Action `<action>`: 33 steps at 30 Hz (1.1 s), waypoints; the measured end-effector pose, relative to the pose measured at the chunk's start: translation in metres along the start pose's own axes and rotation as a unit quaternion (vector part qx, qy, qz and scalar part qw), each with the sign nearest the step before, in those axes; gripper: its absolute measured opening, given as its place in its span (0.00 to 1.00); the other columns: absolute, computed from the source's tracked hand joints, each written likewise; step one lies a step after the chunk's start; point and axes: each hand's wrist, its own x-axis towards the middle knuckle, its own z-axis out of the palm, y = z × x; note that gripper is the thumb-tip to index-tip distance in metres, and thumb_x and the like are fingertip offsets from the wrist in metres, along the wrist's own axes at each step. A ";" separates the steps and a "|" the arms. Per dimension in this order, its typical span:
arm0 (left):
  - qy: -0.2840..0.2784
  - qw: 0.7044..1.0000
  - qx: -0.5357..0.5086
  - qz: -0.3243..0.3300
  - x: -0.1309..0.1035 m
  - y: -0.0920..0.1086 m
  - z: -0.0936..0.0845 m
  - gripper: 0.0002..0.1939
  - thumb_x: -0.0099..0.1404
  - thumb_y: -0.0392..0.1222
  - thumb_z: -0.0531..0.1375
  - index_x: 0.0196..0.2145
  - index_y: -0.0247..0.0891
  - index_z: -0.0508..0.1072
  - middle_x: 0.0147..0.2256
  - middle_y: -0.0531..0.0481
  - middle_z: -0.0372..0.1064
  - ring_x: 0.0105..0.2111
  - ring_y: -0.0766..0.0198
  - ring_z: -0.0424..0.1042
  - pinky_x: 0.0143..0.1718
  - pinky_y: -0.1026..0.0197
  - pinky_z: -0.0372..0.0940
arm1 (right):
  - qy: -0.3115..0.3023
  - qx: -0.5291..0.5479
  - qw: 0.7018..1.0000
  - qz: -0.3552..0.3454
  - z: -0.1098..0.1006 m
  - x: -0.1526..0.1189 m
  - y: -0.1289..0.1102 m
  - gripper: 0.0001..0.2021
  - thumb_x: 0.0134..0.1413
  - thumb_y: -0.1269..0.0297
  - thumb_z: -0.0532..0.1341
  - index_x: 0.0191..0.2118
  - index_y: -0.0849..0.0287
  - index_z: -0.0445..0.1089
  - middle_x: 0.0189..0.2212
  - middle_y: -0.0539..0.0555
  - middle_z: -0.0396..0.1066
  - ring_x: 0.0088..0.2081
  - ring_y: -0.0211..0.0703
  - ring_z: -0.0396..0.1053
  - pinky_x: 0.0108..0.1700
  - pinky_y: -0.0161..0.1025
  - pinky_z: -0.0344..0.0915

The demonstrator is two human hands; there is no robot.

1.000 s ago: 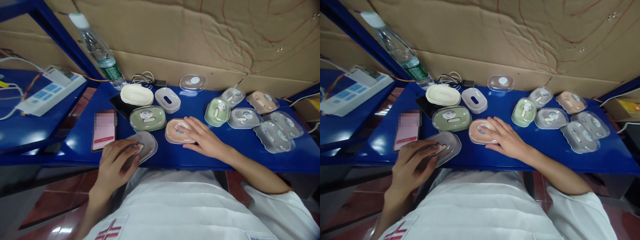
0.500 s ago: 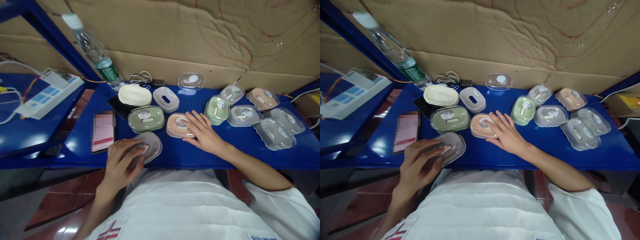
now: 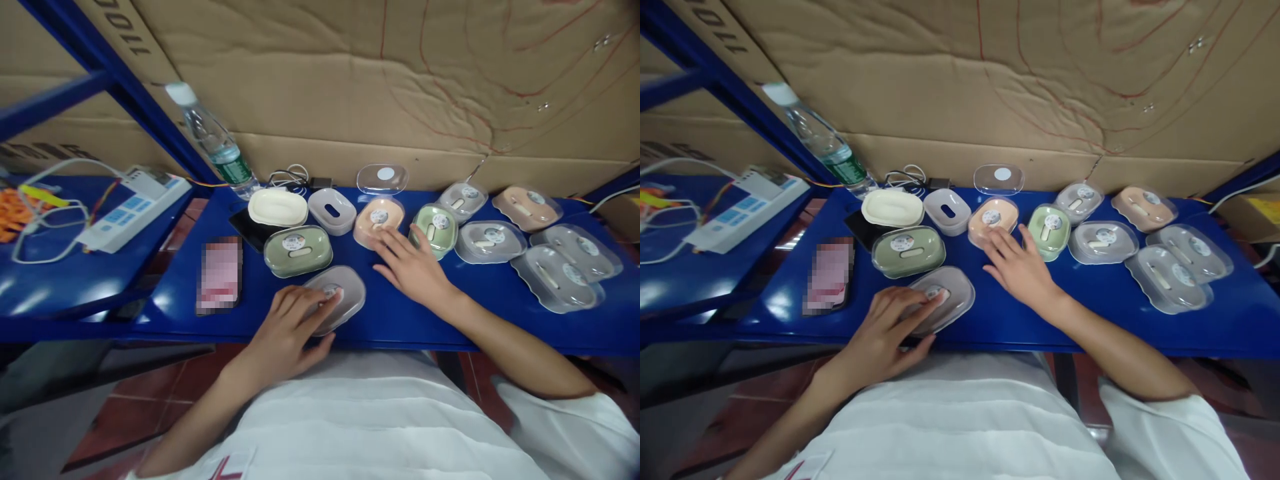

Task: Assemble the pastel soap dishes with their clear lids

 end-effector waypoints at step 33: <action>-0.099 0.962 0.214 -0.136 0.085 -0.176 -0.075 0.18 0.83 0.45 0.53 0.59 0.36 0.77 0.64 0.41 0.71 0.67 0.44 0.69 0.71 0.25 0.50 | -0.113 -0.078 0.989 -0.049 0.013 0.137 -0.020 0.24 0.71 0.64 0.63 0.67 0.70 0.69 0.65 0.73 0.72 0.68 0.66 0.67 0.69 0.62 0.59</action>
